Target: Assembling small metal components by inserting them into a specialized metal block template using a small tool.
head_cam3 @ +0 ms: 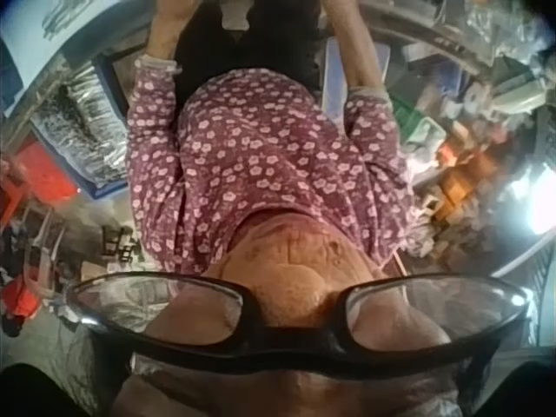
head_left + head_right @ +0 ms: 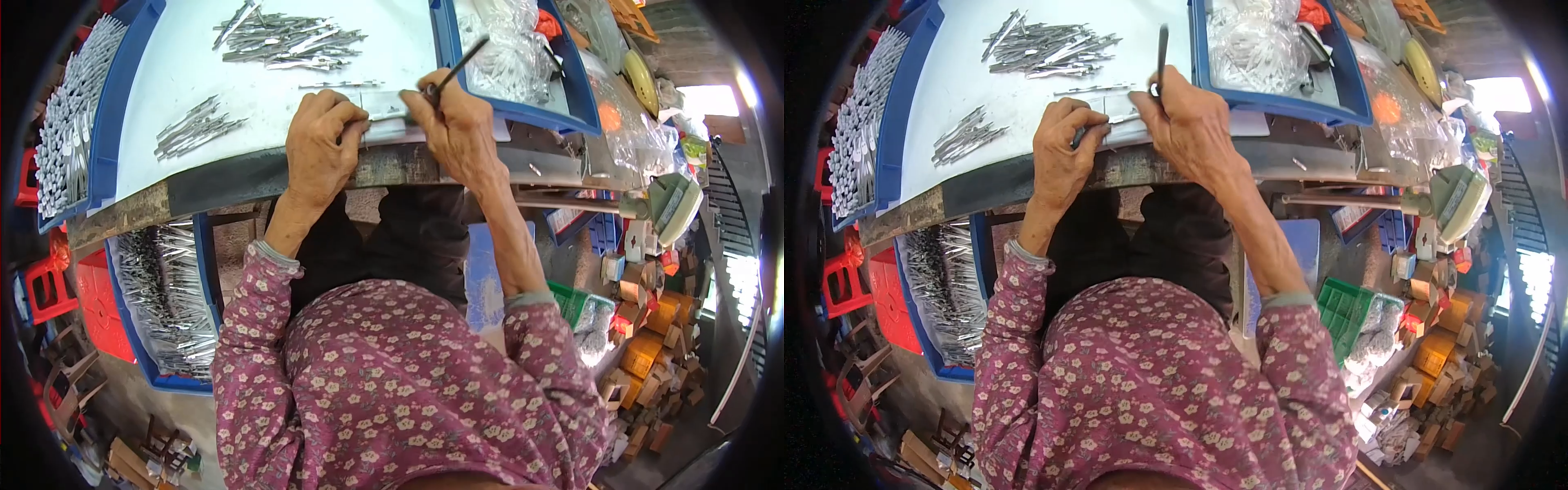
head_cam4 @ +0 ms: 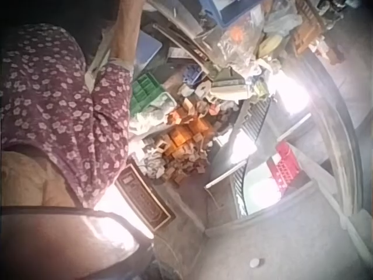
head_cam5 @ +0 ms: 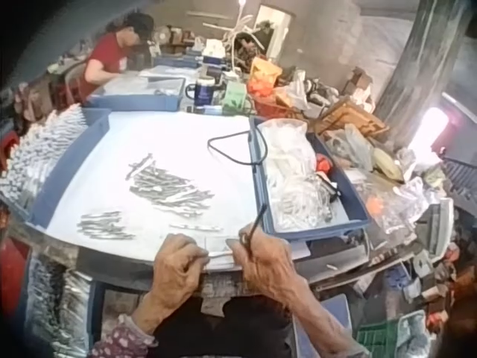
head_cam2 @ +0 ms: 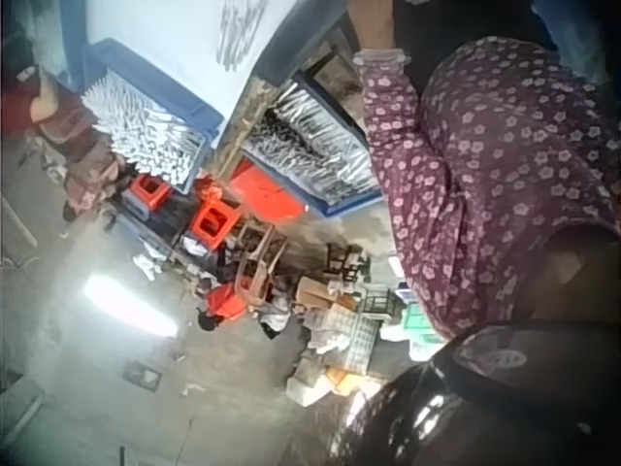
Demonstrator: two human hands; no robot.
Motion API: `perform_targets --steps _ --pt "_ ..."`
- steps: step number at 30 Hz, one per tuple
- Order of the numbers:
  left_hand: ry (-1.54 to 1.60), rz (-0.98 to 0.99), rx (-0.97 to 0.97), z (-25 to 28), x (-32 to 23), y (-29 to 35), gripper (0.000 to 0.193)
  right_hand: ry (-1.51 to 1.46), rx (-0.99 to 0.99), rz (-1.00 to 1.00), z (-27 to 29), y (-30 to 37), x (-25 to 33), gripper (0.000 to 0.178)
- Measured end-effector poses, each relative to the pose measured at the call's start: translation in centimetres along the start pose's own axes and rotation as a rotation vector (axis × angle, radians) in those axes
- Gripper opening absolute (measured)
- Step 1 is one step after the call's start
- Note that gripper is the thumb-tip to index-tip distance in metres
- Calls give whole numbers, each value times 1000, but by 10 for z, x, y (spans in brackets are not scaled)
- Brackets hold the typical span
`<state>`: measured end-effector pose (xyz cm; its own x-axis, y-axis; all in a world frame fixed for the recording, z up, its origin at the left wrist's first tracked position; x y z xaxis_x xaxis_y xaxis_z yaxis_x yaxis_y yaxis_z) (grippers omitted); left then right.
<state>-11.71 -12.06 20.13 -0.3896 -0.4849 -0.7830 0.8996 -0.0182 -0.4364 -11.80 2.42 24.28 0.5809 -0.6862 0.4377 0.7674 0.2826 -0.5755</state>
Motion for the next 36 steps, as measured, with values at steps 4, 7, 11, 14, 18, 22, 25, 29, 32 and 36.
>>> perform_targets --steps 4,7,11,14,18,22,25,29,32,36 --pt "19 9 11 -1 -1 1 5 -130 -73 -158 10 8 -27 24" --pt "13 31 11 1 3 2 5 -189 -151 -110 24 -2 -9 22" --pt "29 30 6 1 3 3 5 -257 -302 54 34 -12 32 23" --pt "42 3 9 -1 0 2 5 -73 -2 154 -25 -5 26 24" --pt "21 -14 -10 2 3 -1 5 -29 93 29 -25 -9 14 24" --pt "33 -14 4 1 -1 2 5 -352 -102 -252 9 8 -17 25" --pt "17 -6 65 -1 -3 -2 5 -256 -154 -244 34 20 -22 24" --pt "-14 15 147 -4 -8 -7 8 -163 -266 -261 68 36 -37 19" --pt "-79 -80 128 -13 -20 -11 10 112 -339 -254 107 31 -43 18" --pt "-187 -177 184 -34 -29 -10 12 254 -300 -105 119 12 -54 12"
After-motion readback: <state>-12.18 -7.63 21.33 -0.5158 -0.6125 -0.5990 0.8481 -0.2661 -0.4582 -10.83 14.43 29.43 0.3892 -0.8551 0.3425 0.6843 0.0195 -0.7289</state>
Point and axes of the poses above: each hand's wrist, its own y-axis away from the middle knuckle, its own z-axis out of the back of the hand, x = y × z, the point moved 8 cm from there along -y, towards the middle knuckle, and after that the axes turned 10 degrees about z, right-handed, at the moved point
